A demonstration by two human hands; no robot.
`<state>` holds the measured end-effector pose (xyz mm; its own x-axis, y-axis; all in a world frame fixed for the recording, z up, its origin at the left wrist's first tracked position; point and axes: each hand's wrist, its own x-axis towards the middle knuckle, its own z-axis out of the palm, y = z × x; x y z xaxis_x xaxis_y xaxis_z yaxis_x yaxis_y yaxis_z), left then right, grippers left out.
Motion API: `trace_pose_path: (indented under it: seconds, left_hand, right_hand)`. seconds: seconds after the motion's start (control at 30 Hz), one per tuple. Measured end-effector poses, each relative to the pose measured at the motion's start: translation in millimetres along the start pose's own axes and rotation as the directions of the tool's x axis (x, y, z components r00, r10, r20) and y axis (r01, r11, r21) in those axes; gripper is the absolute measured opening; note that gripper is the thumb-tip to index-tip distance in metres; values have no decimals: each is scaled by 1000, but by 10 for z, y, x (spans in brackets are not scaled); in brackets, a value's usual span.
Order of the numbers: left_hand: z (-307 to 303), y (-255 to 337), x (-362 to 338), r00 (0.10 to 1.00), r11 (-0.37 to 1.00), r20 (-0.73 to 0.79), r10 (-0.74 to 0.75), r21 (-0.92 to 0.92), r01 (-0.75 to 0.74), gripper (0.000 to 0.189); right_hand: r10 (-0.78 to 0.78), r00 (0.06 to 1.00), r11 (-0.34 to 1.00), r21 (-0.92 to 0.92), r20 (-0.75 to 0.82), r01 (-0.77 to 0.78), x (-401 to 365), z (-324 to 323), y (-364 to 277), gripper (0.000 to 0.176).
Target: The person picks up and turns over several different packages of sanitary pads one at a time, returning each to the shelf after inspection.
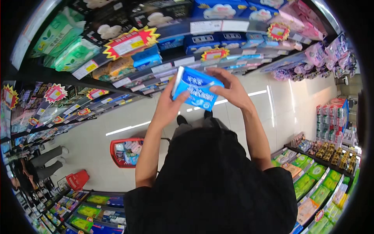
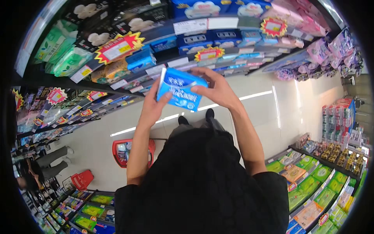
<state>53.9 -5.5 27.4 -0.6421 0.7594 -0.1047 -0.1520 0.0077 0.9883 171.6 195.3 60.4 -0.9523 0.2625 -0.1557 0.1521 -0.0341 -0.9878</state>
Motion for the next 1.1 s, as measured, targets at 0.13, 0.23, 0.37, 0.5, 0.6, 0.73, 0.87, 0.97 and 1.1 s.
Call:
trace_pose_path:
  seconds: [0.13, 0.23, 0.37, 0.5, 0.6, 0.73, 0.87, 0.97, 1.1]
  left_hand:
    - [368, -13, -40, 986, 999, -162, -49, -28, 45, 58]
    - [516, -17, -105, 970, 959, -62, -235, -177, 221, 60]
    - [731, -116, -150, 948, 944, -137, -287, -206, 256, 59]
    - [867, -158, -163, 949, 924, -81, -306, -267, 275, 58]
    - [917, -98, -221, 938, 925, -65, -341, -204, 322, 54]
    - [998, -13, -135, 972, 960, -76, -222, -190, 204, 59]
    - [987, -32, -190, 999, 996, 50, 3, -89, 1, 75]
    - [1039, 10, -211, 1000, 999, 2, 26, -42, -26, 66]
    - [997, -45, -193, 974, 966, -104, -201, -187, 180, 47]
  right_hand:
    - [-24, 997, 979, 200, -76, 38, -202, -148, 267, 49]
    - [43, 997, 966, 257, -71, -24, -255, -329, 434, 46]
    - [40, 999, 945, 325, -25, -29, -379, -490, 484, 43]
    - [70, 997, 937, 344, -36, -53, -477, -584, 533, 40]
    - [119, 992, 915, 392, -39, -95, -549, -637, 489, 37]
    - [180, 977, 907, 404, -111, -121, -603, -682, 495, 32]
    - [259, 952, 883, 441, -163, -164, -629, -679, 418, 33]
    - [310, 929, 840, 516, -200, -169, -595, -652, 517, 36]
    - [307, 943, 817, 545, -130, -191, -623, -597, 480, 41]
